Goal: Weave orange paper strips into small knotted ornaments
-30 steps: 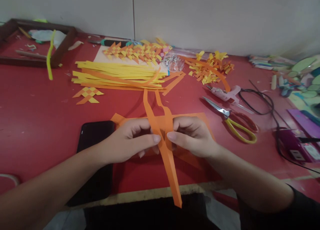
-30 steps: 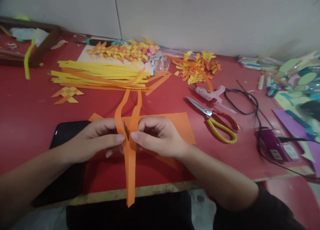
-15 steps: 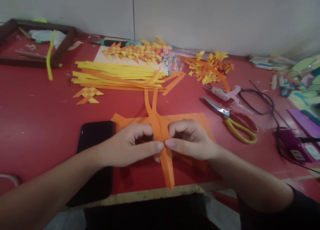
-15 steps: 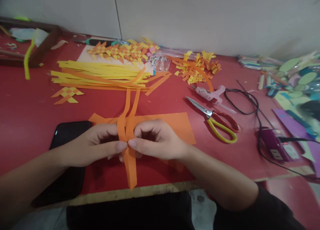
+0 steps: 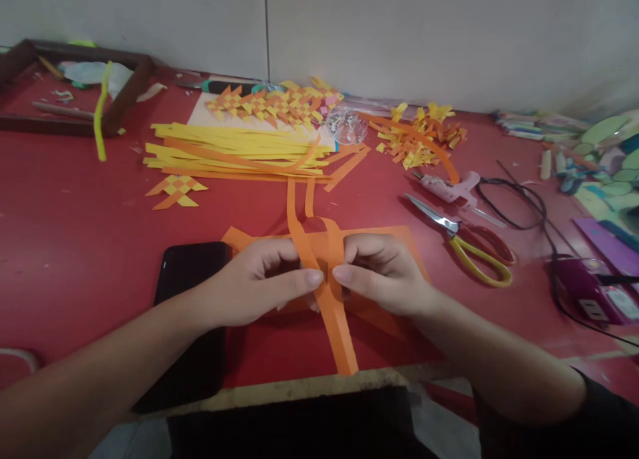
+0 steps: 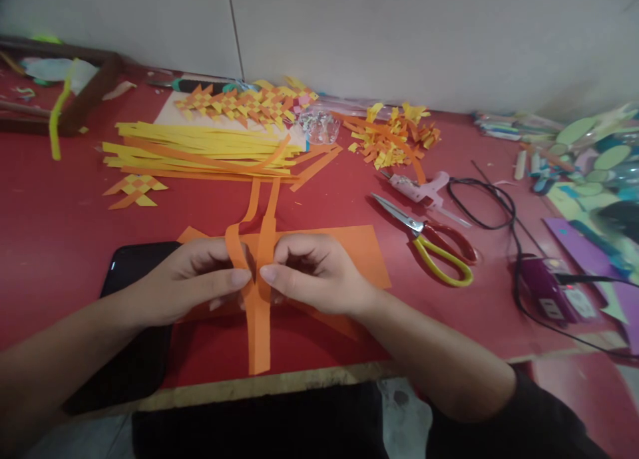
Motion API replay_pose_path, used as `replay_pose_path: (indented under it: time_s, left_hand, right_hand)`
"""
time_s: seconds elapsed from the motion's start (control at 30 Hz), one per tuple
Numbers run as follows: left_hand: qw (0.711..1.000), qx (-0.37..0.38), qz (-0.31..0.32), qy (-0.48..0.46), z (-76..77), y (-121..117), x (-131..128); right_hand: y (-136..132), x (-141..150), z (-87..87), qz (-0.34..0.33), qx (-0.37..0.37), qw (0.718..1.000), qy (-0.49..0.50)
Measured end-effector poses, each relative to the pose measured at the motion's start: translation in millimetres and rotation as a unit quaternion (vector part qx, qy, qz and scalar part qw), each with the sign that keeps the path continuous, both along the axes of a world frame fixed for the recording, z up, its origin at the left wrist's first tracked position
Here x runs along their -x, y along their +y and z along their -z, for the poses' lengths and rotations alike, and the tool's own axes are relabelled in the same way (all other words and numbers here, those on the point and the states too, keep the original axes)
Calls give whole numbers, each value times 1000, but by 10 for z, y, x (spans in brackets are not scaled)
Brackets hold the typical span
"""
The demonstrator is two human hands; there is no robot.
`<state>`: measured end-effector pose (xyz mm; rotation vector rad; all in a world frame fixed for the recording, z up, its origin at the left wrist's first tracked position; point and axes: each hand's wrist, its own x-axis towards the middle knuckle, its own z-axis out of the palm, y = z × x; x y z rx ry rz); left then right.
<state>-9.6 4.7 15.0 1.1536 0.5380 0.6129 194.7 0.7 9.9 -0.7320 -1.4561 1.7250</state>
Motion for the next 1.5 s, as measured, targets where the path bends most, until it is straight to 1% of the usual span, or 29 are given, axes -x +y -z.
replay_pose_path:
  time_s: [0.1, 0.17, 0.23, 0.3, 0.37, 0.47, 0.57, 0.77, 0.9, 1.0, 1.1, 1.17, 1.23, 1.33, 1.43, 1.5]
  left_hand:
    - [1000, -9, 16, 19, -6, -5, 6]
    - [998, -32, 40, 30, -16, -2, 10]
    - [996, -57, 50, 42, -22, 2, 12]
    - [995, -72, 45, 58, -23, 7, 13]
    - [994, -71, 40, 72, -20, 11, 14]
    - [994, -73, 35, 77, -16, 11, 15]
    - [995, -73, 23, 63, -9, 5, 15]
    - [998, -17, -1, 52, 5, -10, 18]
    - [997, -33, 34, 66, -34, 0, 14]
    - [994, -39, 48, 93, -50, 11, 9]
    - [993, -41, 36, 103, -38, 18, 3]
    - [994, -52, 28, 95, -27, 18, -2]
    - [995, -52, 20, 82, -21, 17, -6]
    - [998, -30, 3, 58, -22, 16, -12]
    - [998, -13, -19, 58, -39, 24, -21]
    - [997, -18, -30, 68, -56, 31, -23]
  right_hand:
    - [4, 3, -17, 13, 2, 1000, -8]
    - [6, 8, -30, 27, 6, 1000, -15]
    - [8, 8, -39, 29, 17, 999, -16]
    - [8, 1, -44, 7, 36, 999, -9]
    - [4, -11, -41, -25, 52, 998, -9]
    - [-5, -24, -26, -46, 47, 998, -13]
    - [-13, -24, -8, -34, 34, 999, -8]
    - [-13, -6, -22, 15, 22, 999, -29]
    - [-6, 10, -38, 36, 38, 998, -17]
    - [0, 13, -37, 23, 47, 998, -17]
    - [2, 9, -35, -4, 39, 999, -33]
    - [0, 7, -32, -9, 32, 999, -38]
    - [-4, 6, -25, -2, 20, 999, -34]
    - [-6, 5, -9, 16, 8, 999, -36]
    - [-2, 4, 1, 40, 6, 999, -34]
    - [4, 7, -3, 54, 9, 998, -29]
